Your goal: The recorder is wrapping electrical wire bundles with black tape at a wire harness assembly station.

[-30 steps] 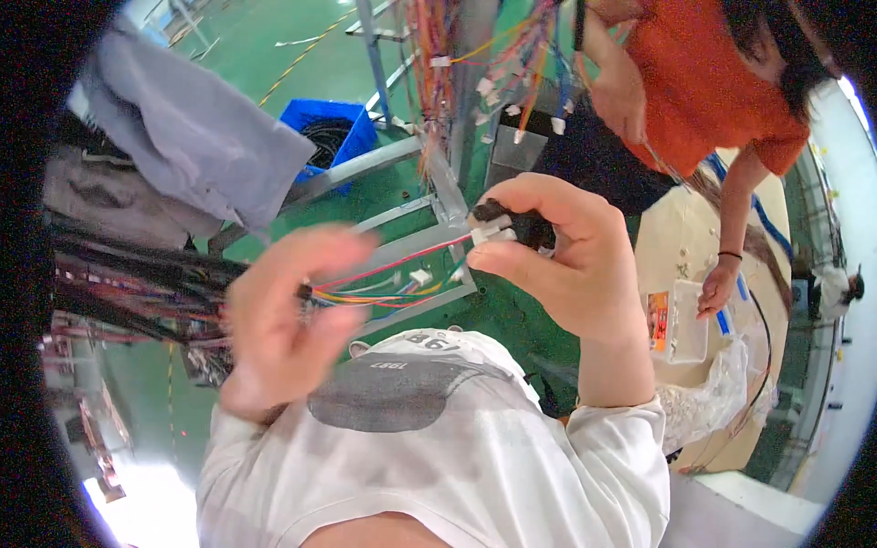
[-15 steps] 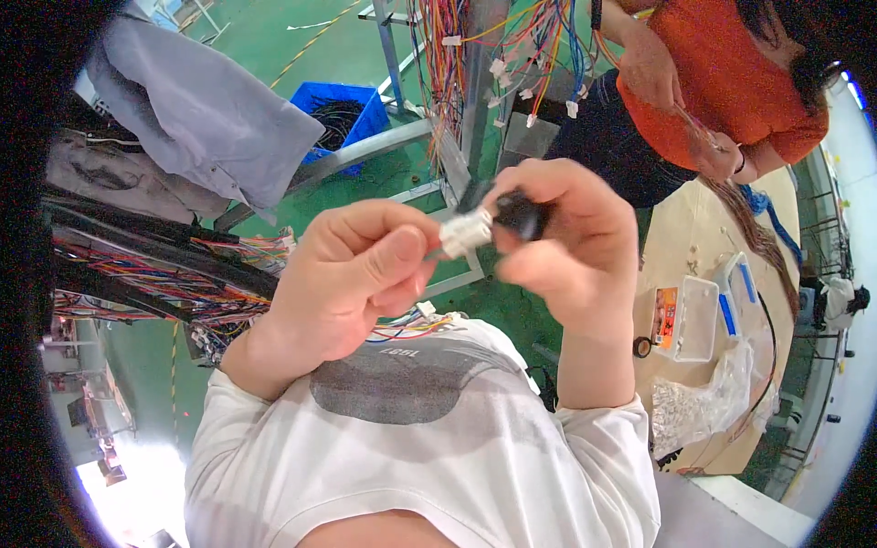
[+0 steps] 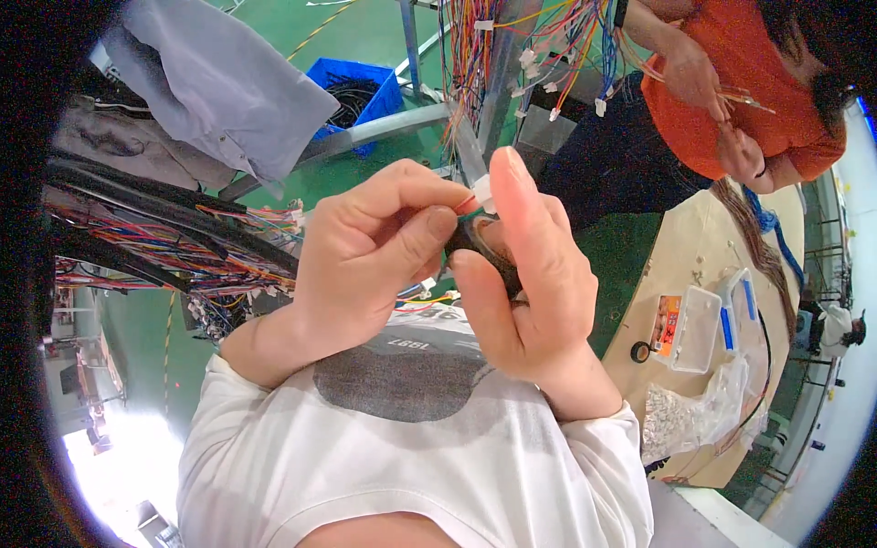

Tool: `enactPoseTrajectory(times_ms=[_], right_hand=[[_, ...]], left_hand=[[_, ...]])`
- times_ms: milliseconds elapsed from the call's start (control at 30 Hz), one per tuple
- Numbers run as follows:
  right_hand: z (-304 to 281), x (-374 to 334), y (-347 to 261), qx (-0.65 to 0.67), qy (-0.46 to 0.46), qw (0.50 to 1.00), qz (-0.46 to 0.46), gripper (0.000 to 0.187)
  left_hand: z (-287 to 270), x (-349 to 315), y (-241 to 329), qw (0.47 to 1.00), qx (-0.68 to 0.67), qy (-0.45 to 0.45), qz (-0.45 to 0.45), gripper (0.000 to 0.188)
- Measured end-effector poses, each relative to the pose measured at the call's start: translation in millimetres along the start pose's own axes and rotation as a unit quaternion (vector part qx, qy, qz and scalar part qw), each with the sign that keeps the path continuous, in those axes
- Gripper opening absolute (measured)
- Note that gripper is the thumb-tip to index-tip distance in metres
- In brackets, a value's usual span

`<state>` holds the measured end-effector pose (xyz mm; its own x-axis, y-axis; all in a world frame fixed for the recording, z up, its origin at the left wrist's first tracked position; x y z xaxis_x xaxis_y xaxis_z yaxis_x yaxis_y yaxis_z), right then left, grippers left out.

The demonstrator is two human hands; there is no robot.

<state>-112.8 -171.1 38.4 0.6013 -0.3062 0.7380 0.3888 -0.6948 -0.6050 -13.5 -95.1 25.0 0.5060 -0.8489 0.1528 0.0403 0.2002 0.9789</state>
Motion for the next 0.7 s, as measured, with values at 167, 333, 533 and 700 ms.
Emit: enactPoseTrajectory(times_ms=[167,333,533,700], right_hand=[[2.6,-8.0,5.4,0.040,0.018,0.998,0.038,0.056],[4.3,-9.3,5.9,0.061,0.050,0.995,0.063,0.059],[6.5,-9.7,5.1,0.077,0.069,0.993,0.064,0.056],[5.3,-7.2,1.0,0.028,0.060,0.996,0.057,0.054]], left_hand=[[1.0,-3.4,-1.2,1.000,-0.022,-0.011,-0.006,0.016],[1.8,-8.2,-0.4,0.999,-0.032,-0.034,0.024,0.020],[3.9,-11.7,4.5,0.998,0.007,-0.041,0.042,0.019],[4.0,-12.9,4.8,0.999,0.003,-0.029,0.039,0.020]])
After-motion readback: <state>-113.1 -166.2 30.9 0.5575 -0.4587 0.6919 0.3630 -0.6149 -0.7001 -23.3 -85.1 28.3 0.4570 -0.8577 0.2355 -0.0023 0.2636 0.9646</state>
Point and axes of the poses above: each hand's wrist, its own x-axis towards the middle knuckle, its own z-axis out of the palm, y = z × x, the point moved 5 cm from there along x, towards the middle knuckle, and after that the axes turned 2 degrees about -y, right-handed, at the moved point
